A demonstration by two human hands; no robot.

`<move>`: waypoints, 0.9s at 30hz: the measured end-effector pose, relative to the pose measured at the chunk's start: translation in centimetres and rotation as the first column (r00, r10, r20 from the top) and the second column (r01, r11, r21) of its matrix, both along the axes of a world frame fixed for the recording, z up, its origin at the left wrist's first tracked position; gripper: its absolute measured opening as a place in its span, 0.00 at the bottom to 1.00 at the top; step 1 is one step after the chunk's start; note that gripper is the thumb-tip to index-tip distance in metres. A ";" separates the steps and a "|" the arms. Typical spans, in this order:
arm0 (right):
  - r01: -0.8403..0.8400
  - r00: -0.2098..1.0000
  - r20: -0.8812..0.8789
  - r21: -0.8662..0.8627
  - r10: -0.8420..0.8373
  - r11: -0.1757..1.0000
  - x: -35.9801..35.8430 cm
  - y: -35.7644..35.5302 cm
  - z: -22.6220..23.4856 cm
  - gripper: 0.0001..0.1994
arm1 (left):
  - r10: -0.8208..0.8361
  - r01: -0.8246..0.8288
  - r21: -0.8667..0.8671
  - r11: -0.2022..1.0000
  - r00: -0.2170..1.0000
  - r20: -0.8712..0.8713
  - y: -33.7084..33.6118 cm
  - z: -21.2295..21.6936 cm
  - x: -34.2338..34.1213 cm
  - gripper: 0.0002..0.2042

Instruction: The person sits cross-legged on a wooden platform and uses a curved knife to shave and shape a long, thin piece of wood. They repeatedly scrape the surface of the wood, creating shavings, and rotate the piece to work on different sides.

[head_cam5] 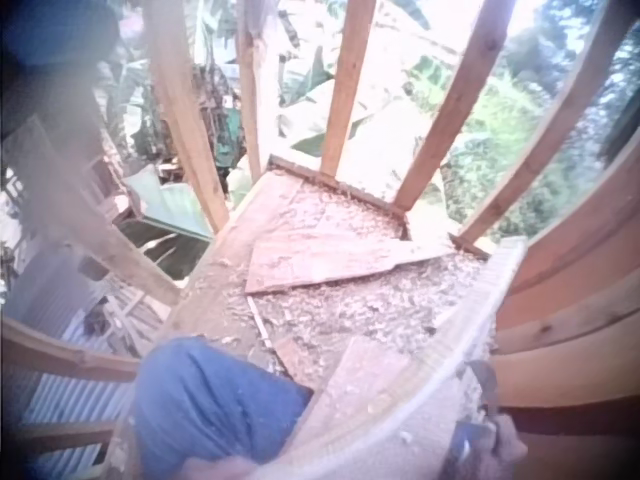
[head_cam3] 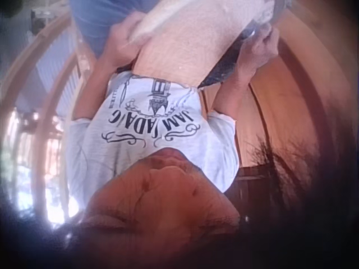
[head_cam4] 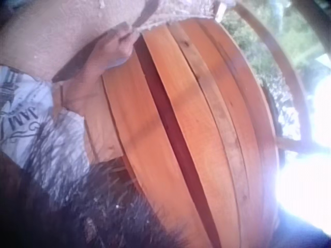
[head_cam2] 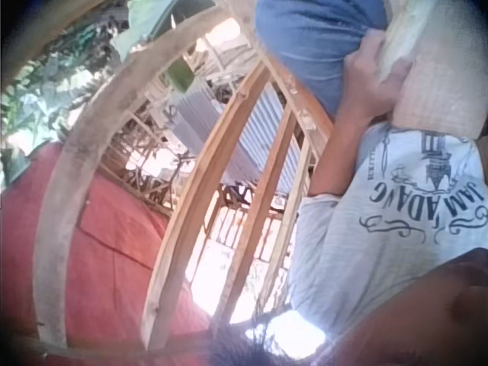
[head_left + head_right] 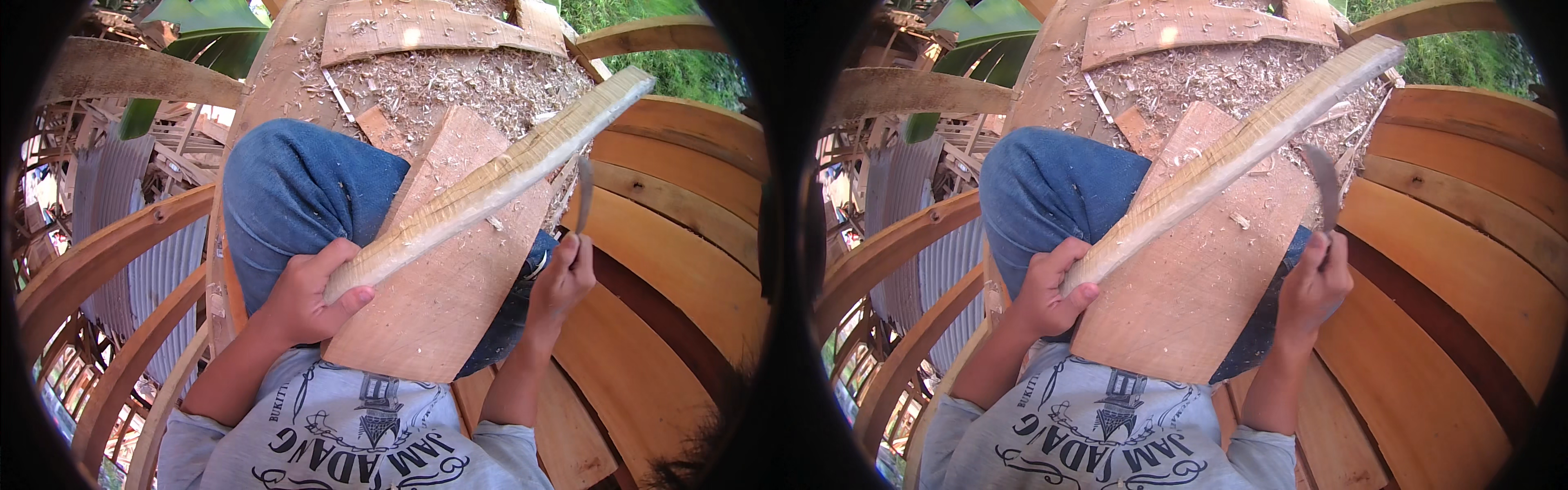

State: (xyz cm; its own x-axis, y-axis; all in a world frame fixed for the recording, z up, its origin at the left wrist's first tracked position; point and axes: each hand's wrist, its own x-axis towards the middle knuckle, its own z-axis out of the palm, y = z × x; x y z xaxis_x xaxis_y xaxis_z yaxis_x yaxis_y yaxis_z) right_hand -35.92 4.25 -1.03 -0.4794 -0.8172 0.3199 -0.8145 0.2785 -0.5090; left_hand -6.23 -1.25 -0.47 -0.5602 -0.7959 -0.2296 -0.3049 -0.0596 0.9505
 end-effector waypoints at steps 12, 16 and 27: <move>-0.407 0.906 0.196 0.160 0.376 0.899 5.0 1.5 3.1 0.14 | 0.037 -0.028 -0.106 0.994 0.996 0.076 0.3 0.1 -0.5 0.15; -0.338 0.941 0.113 0.282 0.318 0.898 5.3 1.5 2.2 0.15 | 0.106 -0.058 -0.284 0.957 0.982 0.158 1.3 -0.5 -1.2 0.16; -0.288 0.933 -0.185 0.126 0.307 0.949 2.8 -0.3 0.4 0.20 | 0.141 -0.087 -0.285 0.955 0.974 0.177 1.2 -0.7 -1.4 0.17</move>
State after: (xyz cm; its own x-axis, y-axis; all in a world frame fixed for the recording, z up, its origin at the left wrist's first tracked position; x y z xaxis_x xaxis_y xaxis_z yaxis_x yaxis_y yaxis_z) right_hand -33.07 3.98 -0.67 -0.1439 -0.9438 0.2976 -0.9495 0.0469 -0.3103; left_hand -7.62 -0.04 -1.13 -0.4286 -0.8991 -0.0885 -0.4908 0.1495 0.8583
